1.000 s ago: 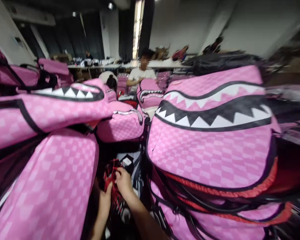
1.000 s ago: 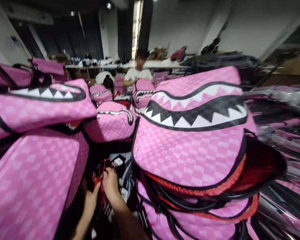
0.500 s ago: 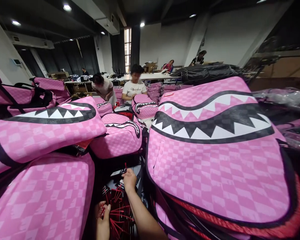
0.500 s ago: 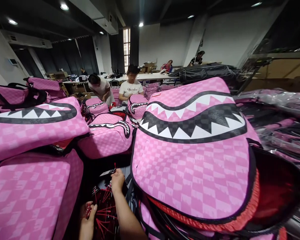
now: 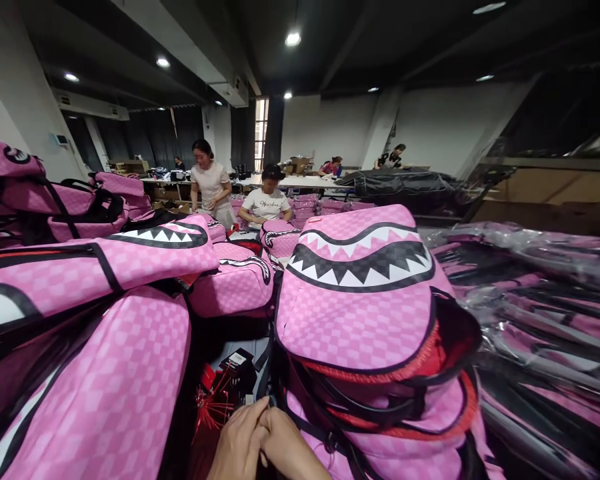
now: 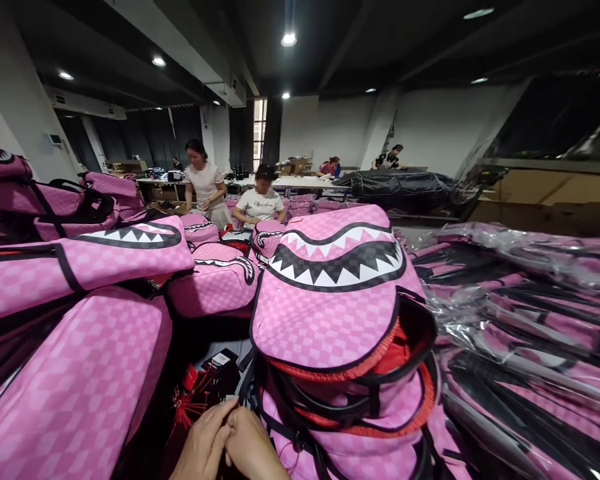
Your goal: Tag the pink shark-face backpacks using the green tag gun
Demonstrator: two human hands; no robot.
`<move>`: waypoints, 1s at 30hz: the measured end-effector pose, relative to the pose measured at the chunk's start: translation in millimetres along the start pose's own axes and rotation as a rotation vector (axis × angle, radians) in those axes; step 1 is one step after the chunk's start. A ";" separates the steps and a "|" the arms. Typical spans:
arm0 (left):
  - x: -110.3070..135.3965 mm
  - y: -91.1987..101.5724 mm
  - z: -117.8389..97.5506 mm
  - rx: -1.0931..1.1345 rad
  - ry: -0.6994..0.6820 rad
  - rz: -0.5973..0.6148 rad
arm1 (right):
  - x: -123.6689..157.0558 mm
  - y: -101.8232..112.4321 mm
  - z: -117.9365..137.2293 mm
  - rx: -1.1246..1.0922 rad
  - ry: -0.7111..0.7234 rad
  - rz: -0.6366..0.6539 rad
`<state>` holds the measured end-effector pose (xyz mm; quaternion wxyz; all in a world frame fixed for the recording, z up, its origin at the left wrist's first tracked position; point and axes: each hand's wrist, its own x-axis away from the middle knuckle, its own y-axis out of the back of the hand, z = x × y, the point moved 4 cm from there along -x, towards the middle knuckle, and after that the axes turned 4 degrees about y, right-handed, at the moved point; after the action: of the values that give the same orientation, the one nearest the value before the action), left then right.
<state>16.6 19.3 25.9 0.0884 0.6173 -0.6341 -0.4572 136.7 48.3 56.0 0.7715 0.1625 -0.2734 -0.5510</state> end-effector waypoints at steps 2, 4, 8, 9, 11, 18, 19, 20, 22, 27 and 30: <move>-0.9 -0.8 -15.3 0.051 -0.036 0.131 | 26.5 13.2 -9.0 0.033 0.033 0.012; 0.8 1.2 -26.3 0.067 -0.016 0.217 | 49.6 26.8 -18.6 0.005 0.062 -0.020; 6.6 15.6 -47.2 0.132 0.059 0.251 | 84.2 37.6 -28.5 -0.116 0.106 0.059; 7.1 20.1 -54.1 0.184 0.064 0.262 | 89.5 38.9 -26.8 -0.117 0.122 0.047; 6.0 28.5 -68.1 0.305 0.094 0.292 | 96.7 40.6 -18.4 -0.108 0.167 -0.026; -6.1 52.0 -81.6 0.462 0.251 0.306 | 115.6 51.3 -1.5 -0.266 0.191 -0.253; -7.3 55.1 -77.2 0.461 0.268 0.300 | 120.7 56.6 -4.7 -0.269 0.172 -0.312; -8.6 57.5 -71.3 0.461 0.290 0.294 | 126.2 62.0 -8.6 -0.266 0.157 -0.371; -12.3 59.1 -57.0 0.467 0.340 0.284 | 135.9 71.4 -16.8 -0.228 0.134 -0.465; -29.5 50.7 -30.6 0.470 0.439 0.269 | 134.9 80.1 -21.9 0.221 0.135 -0.547; -43.8 45.4 -24.8 0.440 0.459 0.241 | 114.3 80.0 -10.2 0.546 0.141 -0.551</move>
<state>11.2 37.2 91.0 0.1468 0.6290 -0.7496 -0.1448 231.5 -32.4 119.8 0.5399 0.4664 -0.3025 -0.6321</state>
